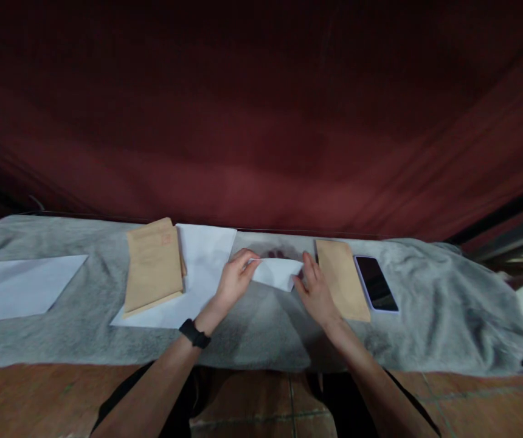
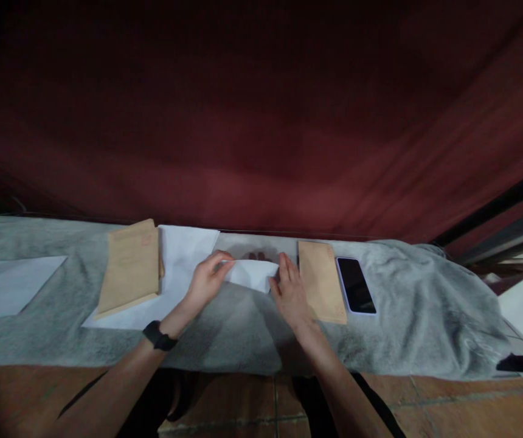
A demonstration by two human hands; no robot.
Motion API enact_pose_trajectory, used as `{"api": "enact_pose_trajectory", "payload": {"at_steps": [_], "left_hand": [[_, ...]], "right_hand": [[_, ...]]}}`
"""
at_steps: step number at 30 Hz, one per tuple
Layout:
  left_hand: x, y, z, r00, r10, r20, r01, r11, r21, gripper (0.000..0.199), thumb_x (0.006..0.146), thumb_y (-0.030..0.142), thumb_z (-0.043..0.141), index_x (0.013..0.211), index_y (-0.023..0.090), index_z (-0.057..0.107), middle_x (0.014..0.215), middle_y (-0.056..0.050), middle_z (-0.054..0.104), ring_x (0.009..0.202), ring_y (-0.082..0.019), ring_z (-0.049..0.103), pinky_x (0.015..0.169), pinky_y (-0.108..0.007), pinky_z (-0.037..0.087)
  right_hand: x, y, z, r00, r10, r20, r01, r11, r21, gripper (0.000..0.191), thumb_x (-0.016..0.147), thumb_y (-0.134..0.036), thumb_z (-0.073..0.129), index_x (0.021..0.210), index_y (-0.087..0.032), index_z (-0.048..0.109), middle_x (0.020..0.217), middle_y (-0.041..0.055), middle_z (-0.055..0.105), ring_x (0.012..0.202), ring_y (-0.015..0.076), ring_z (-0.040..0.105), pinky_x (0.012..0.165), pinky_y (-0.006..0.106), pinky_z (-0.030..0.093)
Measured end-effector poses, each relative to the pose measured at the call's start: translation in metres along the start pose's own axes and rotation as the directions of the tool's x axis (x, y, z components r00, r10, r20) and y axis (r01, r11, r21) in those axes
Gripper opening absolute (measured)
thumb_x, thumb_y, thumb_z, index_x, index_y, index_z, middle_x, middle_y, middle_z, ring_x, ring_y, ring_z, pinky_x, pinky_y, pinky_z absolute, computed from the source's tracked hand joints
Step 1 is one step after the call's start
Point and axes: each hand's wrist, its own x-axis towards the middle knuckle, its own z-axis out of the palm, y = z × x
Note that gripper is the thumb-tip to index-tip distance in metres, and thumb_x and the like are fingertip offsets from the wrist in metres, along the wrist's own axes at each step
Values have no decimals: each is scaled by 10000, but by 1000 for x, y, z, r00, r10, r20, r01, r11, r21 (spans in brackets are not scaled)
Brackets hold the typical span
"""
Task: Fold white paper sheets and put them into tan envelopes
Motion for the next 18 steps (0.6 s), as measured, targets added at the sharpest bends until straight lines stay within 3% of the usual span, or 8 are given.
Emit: {"api": "enact_pose_trajectory", "payload": {"at_steps": [3, 5, 9, 13, 16, 18], "left_hand": [[-3, 11, -11, 987, 159, -29, -161, 985, -67, 193, 1000, 338, 558, 953, 238, 716, 1034, -51, 749, 1037, -219, 667, 964, -393, 498], [-7, 12, -15, 975, 220, 5, -219, 972, -83, 190, 998, 348, 572, 962, 250, 731, 1070, -53, 762, 1076, -230, 662, 996, -426, 483], [-19, -1, -22, 937, 294, 189, -279, 955, -101, 203, 995, 356, 583, 937, 255, 749, 1077, -50, 775, 1085, -227, 660, 980, -412, 487], [-33, -11, -31, 831, 302, 467, -304, 950, -73, 142, 963, 295, 636, 895, 251, 753, 1104, -43, 767, 1079, -211, 664, 960, -362, 487], [-41, -9, -35, 778, 223, 587, -280, 960, 6, 84, 915, 230, 686, 884, 268, 754, 1165, -32, 749, 1142, -215, 646, 1009, -366, 476], [-43, -5, -35, 769, 173, 615, -254, 966, 46, 113, 906, 194, 681, 880, 277, 752, 1203, -24, 738, 1192, -210, 632, 1048, -367, 464]], "right_hand": [[9, 2, -18, 994, -27, -110, 39, 994, 107, 661, 1023, -372, 492, 1617, -225, 241, 1560, 133, 477, 1443, 261, 443, 1172, 506, 412], [10, 2, -27, 992, -97, -81, 107, 987, 124, 542, 1015, -314, 509, 1545, -259, 410, 1482, 96, 573, 1380, 249, 517, 1172, 502, 412], [2, -4, -33, 954, -239, 182, 219, 968, 122, 397, 989, -163, 496, 1334, -283, 651, 1342, 37, 691, 1256, 212, 623, 1183, 485, 396], [-8, -12, -37, 864, -257, 434, 196, 964, 181, 408, 908, -116, 584, 1253, -287, 717, 1316, 13, 711, 1258, 196, 626, 1123, 402, 474], [-10, -14, -39, 827, -229, 513, 149, 970, 193, 430, 903, -169, 620, 1309, -294, 687, 1386, 7, 668, 1326, 207, 580, 1149, 417, 458], [-10, -16, -36, 847, -177, 501, 113, 981, 157, 425, 964, -232, 569, 1380, -294, 633, 1414, 8, 647, 1344, 201, 566, 1153, 415, 462]]}}
